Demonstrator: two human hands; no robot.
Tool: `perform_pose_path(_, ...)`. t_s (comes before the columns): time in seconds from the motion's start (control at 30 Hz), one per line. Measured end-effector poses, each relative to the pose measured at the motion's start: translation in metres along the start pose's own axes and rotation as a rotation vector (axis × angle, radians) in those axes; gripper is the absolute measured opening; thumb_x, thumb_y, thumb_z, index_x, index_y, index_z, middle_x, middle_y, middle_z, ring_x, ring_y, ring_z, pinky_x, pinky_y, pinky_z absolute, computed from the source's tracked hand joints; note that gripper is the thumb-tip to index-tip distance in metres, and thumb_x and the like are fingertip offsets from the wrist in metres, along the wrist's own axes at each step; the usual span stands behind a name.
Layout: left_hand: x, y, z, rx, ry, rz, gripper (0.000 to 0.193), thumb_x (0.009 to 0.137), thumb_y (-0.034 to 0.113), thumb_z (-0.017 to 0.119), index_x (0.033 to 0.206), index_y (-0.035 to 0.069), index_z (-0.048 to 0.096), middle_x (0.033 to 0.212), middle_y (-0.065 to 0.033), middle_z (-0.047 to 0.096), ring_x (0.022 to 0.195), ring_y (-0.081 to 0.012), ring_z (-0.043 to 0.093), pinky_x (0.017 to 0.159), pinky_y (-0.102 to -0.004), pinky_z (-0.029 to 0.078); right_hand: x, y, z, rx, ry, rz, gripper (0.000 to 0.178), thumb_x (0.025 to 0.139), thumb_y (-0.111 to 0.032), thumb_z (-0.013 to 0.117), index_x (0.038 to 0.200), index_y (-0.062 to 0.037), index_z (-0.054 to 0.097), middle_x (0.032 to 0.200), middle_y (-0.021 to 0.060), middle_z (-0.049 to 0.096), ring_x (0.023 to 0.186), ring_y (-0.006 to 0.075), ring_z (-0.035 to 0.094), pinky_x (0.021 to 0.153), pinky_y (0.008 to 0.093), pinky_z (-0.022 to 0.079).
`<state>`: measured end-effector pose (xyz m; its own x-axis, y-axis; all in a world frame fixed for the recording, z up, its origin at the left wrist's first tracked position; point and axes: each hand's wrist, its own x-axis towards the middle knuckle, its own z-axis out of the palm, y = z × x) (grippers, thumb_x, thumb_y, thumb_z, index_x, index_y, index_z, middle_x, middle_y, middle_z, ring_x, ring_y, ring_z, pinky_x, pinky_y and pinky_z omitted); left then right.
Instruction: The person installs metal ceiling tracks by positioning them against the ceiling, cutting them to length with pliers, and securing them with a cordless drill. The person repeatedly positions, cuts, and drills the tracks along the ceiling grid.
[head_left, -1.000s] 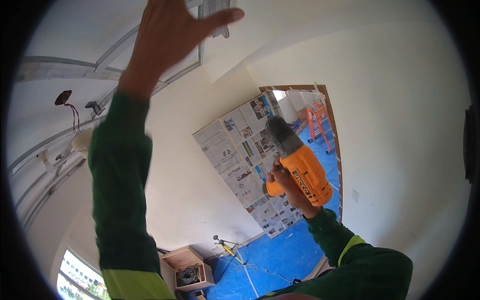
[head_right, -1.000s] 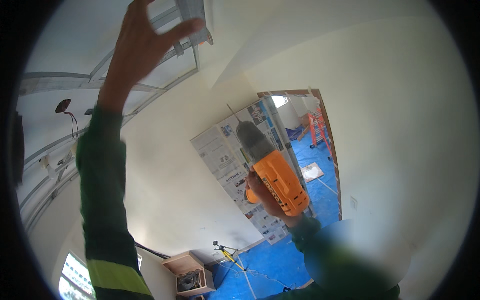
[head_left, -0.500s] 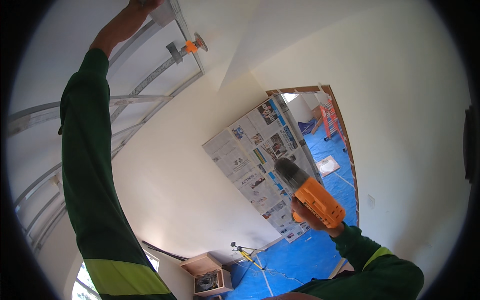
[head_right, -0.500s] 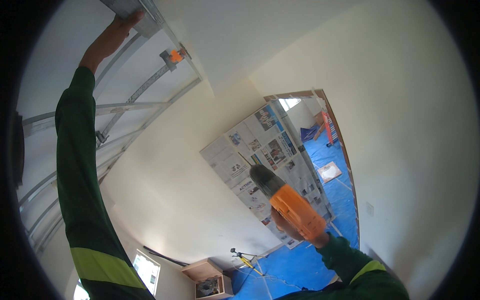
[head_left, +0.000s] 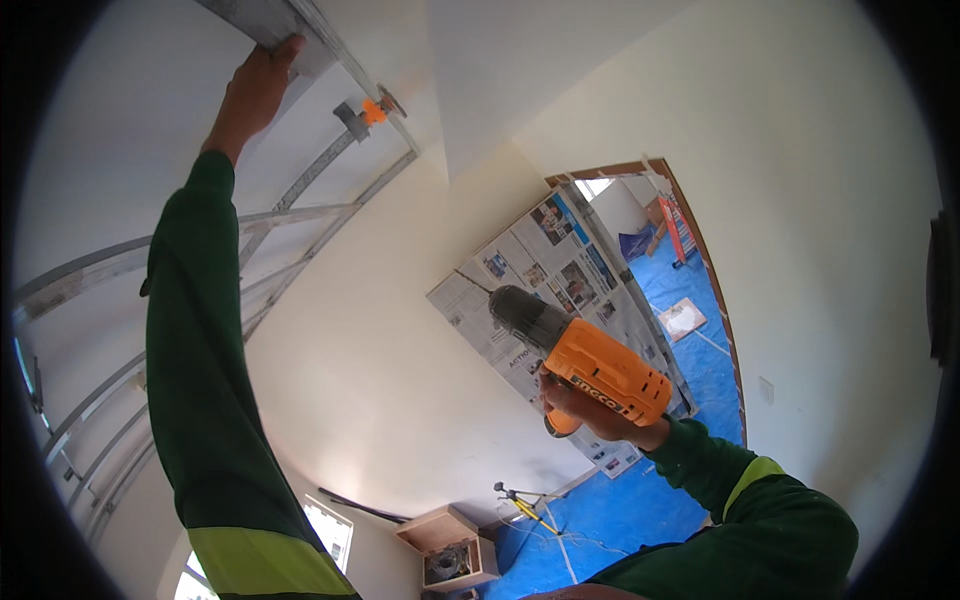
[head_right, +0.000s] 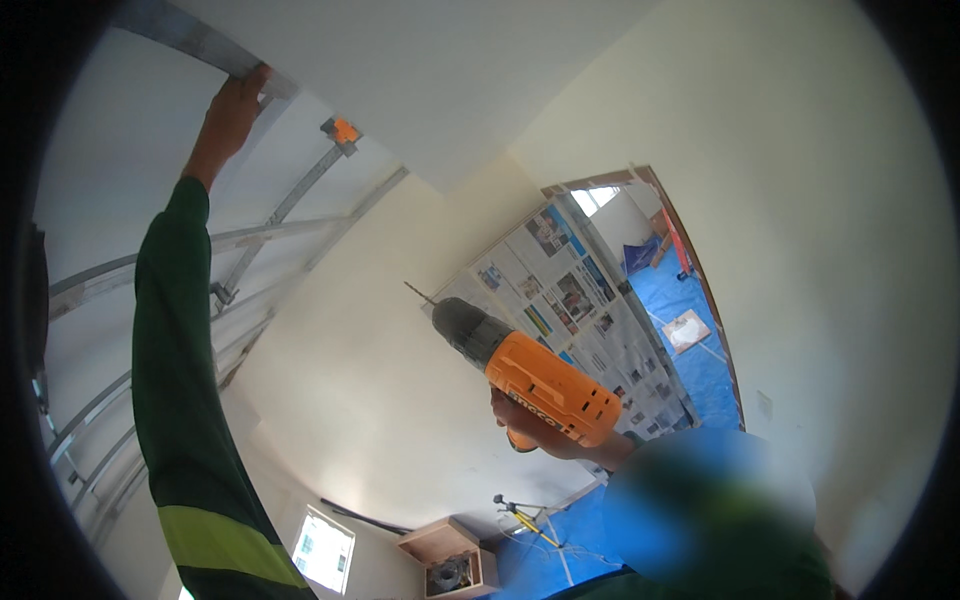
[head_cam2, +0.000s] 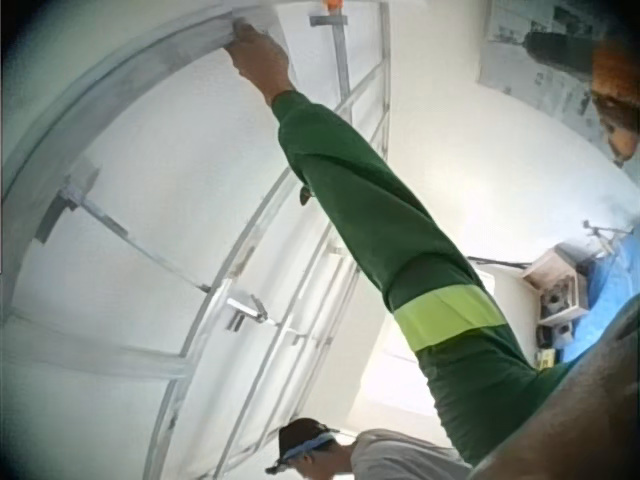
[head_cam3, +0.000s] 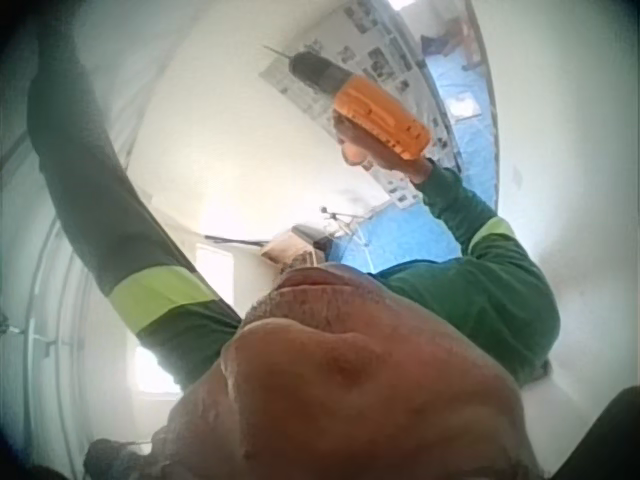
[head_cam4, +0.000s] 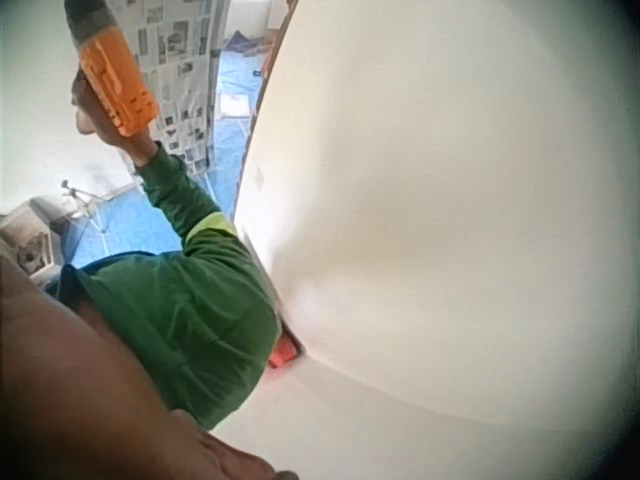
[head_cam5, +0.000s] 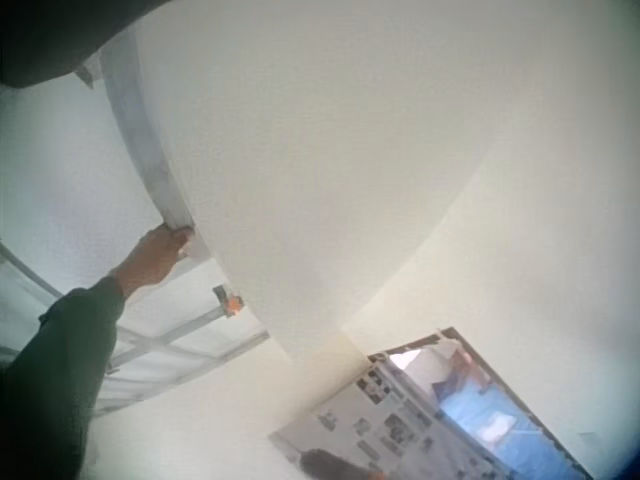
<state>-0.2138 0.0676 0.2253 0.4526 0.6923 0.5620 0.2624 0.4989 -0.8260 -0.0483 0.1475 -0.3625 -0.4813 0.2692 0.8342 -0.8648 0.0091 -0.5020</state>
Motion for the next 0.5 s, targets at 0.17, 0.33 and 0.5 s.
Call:
perform_pose_path(0.17, -0.007, 0.002, 0.002, -0.310, 0.052, -0.245, 0.071, 0.104, 0.062, 0.054, 0.140, 0.001, 0.060, 0.123, -0.0300, 0.071, 0.117, -0.0466, 0.067, 0.104, -0.0506, 0.050, -0.031, -0.008, -0.022, -0.084, 0.131, 0.158, 0.024, 0.103, -0.021, 0.070, 0.120, -0.0098, 0.059, 0.098, 0.0021, 0.062, 0.095, 0.0138, 0.064, 0.083, 0.0353, 0.055)
perform_pose_path(0.33, -0.011, 0.003, 0.004, -0.408, 0.111, -0.264, 0.074, 0.103, 0.065, 0.054, 0.138, 0.001, 0.062, 0.120, -0.0287, 0.072, 0.117, -0.0450, 0.068, 0.103, -0.0499, 0.050, -0.084, -0.033, -0.058, -0.093, 0.331, 0.294, 0.022, 0.100, -0.015, 0.070, 0.120, -0.0084, 0.065, 0.100, 0.0039, 0.068, 0.093, 0.0160, 0.068, 0.083, 0.0360, 0.057)
perform_pose_path(0.5, -0.001, 0.015, 0.006, -0.456, 0.170, -0.360, 0.071, 0.103, 0.064, 0.053, 0.138, 0.003, 0.062, 0.123, -0.0267, 0.073, 0.119, -0.0452, 0.068, 0.105, -0.0508, 0.049, -0.112, -0.051, -0.073, -0.462, 0.364, 0.002, 0.017, 0.099, -0.012, 0.070, 0.115, -0.0075, 0.068, 0.097, 0.0032, 0.070, 0.085, 0.0148, 0.070, 0.079, 0.0337, 0.060)
